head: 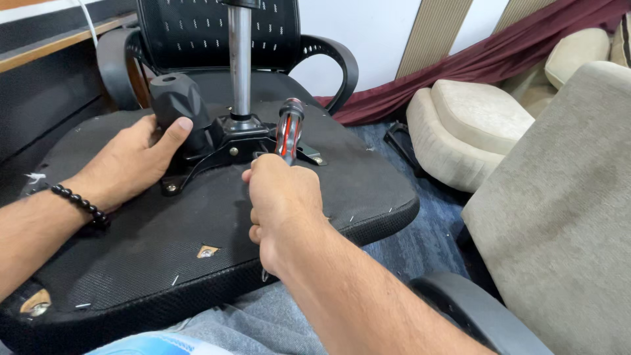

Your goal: The person uses a screwdriver to tighten screws on the underside of an office chair seat, securing the gas lift mechanism to the seat base. The hands hold the chair steady while turning the screwdriver repeatedly.

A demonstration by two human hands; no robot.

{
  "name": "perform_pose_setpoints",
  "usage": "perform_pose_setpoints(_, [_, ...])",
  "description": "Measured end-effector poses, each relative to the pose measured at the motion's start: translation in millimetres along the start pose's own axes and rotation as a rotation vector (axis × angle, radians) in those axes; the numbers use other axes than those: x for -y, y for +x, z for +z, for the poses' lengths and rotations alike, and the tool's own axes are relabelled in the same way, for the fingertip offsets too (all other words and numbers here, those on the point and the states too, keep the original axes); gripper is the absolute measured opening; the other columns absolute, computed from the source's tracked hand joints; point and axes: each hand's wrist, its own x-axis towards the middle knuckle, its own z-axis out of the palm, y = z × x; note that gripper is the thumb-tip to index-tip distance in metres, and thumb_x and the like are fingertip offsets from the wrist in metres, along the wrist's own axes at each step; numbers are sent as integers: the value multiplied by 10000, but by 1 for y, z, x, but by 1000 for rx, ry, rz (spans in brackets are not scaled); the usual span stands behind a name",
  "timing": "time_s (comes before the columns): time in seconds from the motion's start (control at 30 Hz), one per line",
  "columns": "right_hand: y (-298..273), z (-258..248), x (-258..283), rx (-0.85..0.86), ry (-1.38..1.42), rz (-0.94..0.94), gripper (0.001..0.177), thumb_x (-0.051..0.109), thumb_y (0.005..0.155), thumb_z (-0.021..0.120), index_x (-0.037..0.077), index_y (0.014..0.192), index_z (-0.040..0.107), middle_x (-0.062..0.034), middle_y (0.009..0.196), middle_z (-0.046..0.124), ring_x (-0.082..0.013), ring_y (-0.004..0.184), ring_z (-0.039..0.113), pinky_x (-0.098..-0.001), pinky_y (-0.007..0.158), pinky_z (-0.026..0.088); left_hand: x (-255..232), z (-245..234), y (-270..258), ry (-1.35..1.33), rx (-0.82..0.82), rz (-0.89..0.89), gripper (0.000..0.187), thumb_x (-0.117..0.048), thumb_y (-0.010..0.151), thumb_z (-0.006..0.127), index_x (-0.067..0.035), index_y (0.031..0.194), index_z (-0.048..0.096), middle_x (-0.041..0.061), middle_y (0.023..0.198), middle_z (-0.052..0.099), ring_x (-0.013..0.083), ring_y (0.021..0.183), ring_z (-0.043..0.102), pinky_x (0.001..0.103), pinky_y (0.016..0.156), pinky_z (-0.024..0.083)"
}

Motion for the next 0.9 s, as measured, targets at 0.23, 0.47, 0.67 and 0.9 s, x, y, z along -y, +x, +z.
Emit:
perform_pose_setpoints(0.23, [8, 5, 1, 37, 38, 27, 121, 180, 897, 551, 91, 837, 607, 39, 578, 329, -91, 450, 280, -308, 438, 242, 4, 2, 8, 10, -72, 69, 676, -568, 998, 462, -1, 1343, 594, 222, 1145, 726, 292, 1109, 690, 379, 975, 497])
perform_pose_setpoints(0.47, [15, 3, 1, 70, 81, 40, 144, 194, 920, 562, 72, 905, 636, 49, 593, 310, -80, 446, 254, -295, 427, 221, 4, 1, 8, -61, -34, 76, 675, -561, 998, 468, 17, 1320, 600, 196, 1143, 741, 262, 1084, 701, 365, 958, 509])
perform_pose_setpoints(0.67, [17, 0, 2, 114, 158, 76, 142, 183, 934, 557, 61, 919, 628, 65, 558, 294, -68, 428, 210, -278, 422, 200, 1, 0, 3, -96, -34, 0, 659, -548, 993, 495, 8, 1331, 599, 186, 1135, 733, 238, 1058, 695, 358, 939, 514])
perform_pose_setpoints(0.9, [15, -4, 6, 160, 231, 138, 101, 157, 928, 552, 73, 902, 601, 74, 539, 259, -66, 413, 181, -271, 416, 186, -1, -2, 0, -174, -1, -68, 698, -569, 962, 512, 18, 1330, 602, 179, 1168, 725, 217, 1067, 688, 334, 923, 523])
